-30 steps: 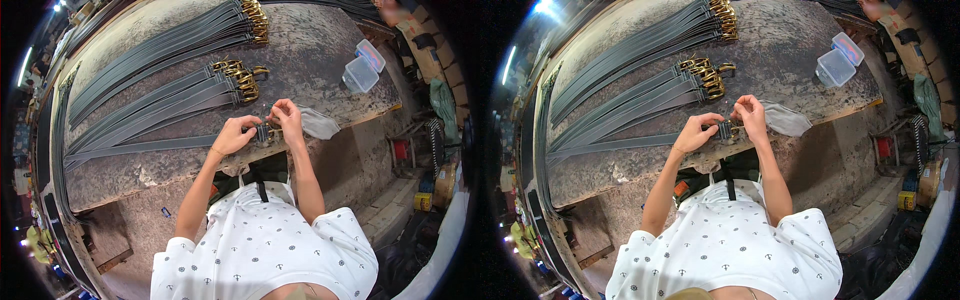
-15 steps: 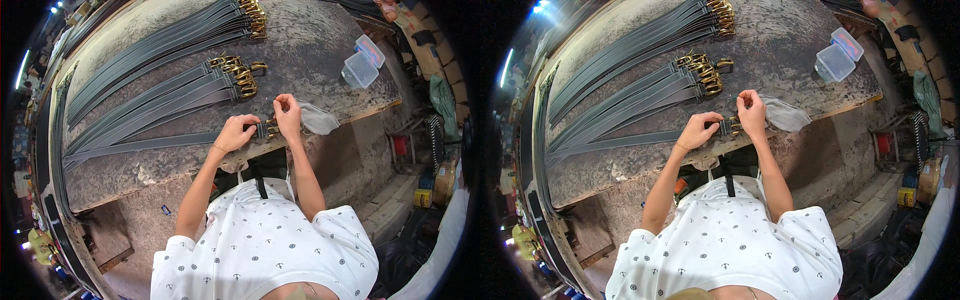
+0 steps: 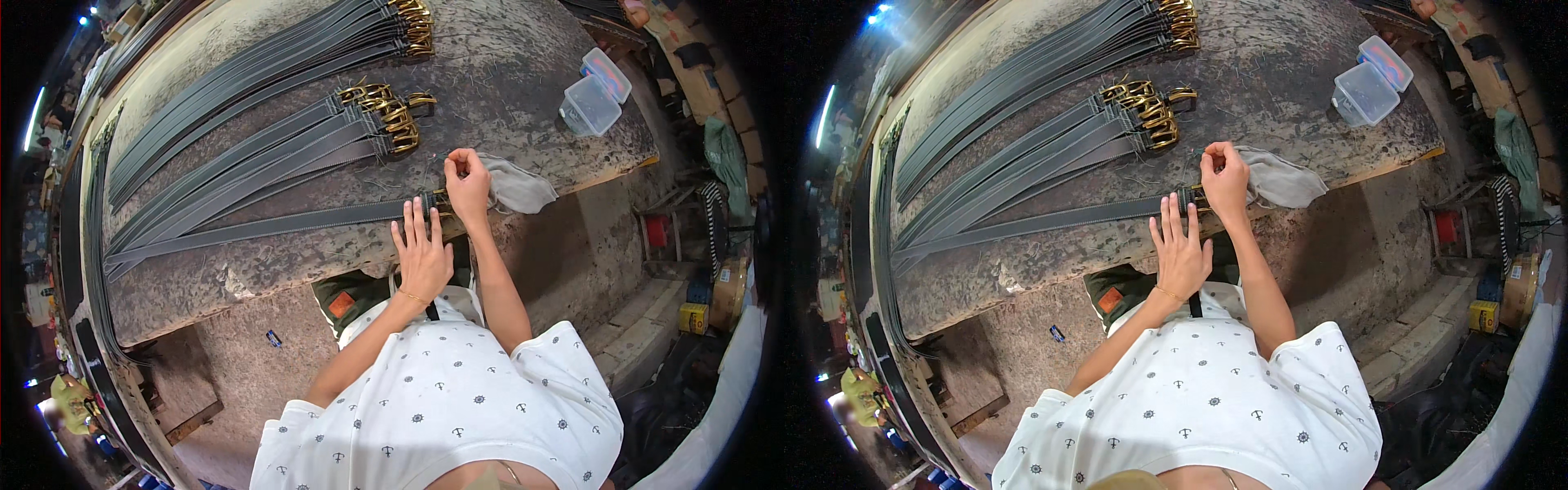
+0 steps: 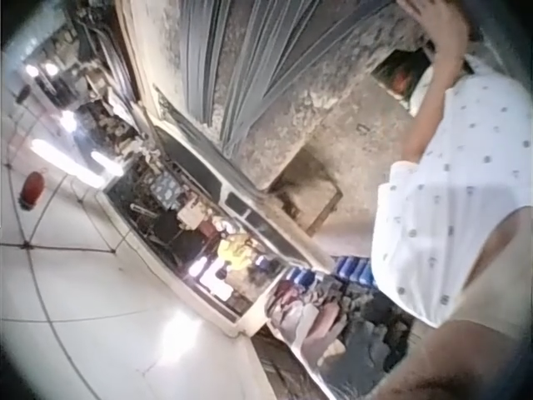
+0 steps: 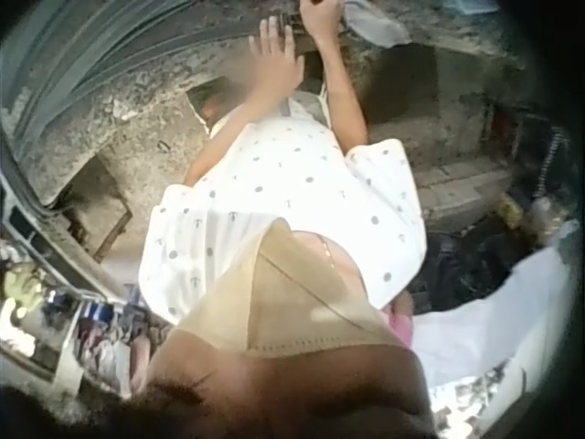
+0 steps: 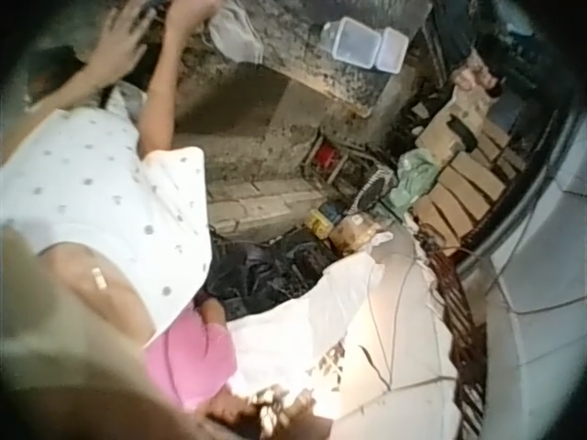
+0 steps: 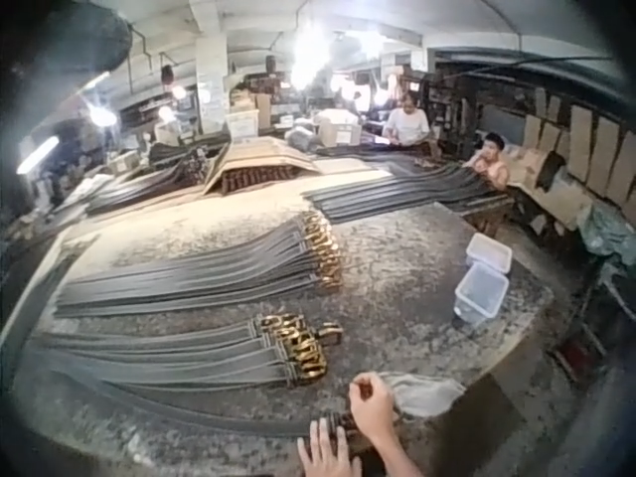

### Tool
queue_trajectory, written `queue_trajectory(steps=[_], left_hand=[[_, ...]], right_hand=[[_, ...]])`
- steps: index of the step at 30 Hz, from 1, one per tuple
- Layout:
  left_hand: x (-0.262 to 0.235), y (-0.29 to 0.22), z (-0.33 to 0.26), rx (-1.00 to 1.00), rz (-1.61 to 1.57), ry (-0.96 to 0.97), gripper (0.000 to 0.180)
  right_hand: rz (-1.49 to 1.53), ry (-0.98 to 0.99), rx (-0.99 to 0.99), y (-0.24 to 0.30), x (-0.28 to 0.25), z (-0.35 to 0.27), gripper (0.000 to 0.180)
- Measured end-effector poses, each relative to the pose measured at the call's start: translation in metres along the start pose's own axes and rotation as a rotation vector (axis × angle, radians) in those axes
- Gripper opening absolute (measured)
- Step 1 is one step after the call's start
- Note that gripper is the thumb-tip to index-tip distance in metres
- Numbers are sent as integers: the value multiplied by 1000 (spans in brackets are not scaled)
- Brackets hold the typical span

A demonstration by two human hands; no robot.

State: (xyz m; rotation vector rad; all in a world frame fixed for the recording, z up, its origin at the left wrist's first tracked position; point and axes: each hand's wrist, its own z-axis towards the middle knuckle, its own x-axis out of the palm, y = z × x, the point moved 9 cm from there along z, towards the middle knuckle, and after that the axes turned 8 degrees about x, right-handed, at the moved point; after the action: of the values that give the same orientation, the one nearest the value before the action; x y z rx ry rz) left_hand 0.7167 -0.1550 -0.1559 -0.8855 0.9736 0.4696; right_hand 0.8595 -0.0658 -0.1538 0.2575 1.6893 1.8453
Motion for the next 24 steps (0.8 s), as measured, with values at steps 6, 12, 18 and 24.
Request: queue_trajectory(steps=[6, 12, 18, 24], left_hand=[[-3, 2, -5, 11, -51, -77, 65], [-34, 17, 6, 39, -104, -213, 56], [-39, 28, 18, 126, 197, -105, 45], [-41, 31, 19, 147, 200, -105, 45]], right_hand=[[-6, 21, 50, 0, -1, -1, 7], [-13, 18, 53, -1, -1, -2, 6], [4, 16, 29, 2, -1, -1, 6], [-12, 11, 2, 8, -1, 0, 5]])
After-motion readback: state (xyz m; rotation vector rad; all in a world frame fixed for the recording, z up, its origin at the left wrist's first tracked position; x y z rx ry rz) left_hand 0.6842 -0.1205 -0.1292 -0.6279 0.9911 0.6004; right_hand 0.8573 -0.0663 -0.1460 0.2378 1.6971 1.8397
